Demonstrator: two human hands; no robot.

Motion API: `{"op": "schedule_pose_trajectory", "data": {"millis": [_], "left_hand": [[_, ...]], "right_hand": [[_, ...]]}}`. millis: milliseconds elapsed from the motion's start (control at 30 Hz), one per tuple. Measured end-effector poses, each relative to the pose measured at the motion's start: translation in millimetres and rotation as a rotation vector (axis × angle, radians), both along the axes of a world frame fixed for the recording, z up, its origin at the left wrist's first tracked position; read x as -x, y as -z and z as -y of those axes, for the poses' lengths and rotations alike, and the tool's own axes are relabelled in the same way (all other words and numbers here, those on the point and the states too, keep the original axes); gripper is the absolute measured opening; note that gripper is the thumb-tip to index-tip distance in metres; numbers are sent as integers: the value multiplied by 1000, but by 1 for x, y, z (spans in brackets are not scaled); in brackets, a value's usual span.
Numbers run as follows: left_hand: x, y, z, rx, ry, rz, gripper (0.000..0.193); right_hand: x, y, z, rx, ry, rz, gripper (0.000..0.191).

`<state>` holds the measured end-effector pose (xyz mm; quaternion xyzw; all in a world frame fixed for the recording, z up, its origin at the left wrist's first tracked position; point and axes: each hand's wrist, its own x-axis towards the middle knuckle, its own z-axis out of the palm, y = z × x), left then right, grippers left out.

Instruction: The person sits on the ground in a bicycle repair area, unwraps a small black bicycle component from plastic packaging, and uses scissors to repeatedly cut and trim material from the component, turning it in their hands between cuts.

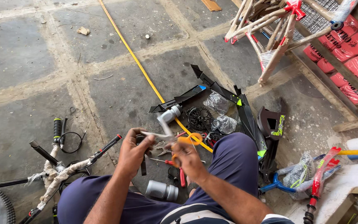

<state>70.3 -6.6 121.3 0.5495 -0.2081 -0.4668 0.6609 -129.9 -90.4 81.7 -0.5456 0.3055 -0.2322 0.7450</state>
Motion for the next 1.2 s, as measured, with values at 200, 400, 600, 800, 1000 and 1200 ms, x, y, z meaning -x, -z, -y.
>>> {"op": "schedule_pose_trajectory", "data": {"millis": [200, 400, 600, 800, 1000, 1200], "left_hand": [[-9, 10, -5, 59, -49, 60, 48], [-6, -6, 0, 53, -103, 24, 55], [-8, -10, -7, 4, -74, 161, 45], [-7, 1, 4, 249, 11, -46, 46], [-5, 0, 5, 292, 81, -222, 62], [-6, 2, 6, 304, 120, -238, 56]], "right_hand": [[23, -6, 39, 297, 185, 51, 31], [36, -7, 50, 132, 188, 219, 31], [57, 8, 59, 972, 83, -275, 32], [68, -23, 54, 283, 84, 11, 24], [64, -43, 49, 448, 66, -13, 20], [64, -49, 48, 683, 30, -90, 21]]}}
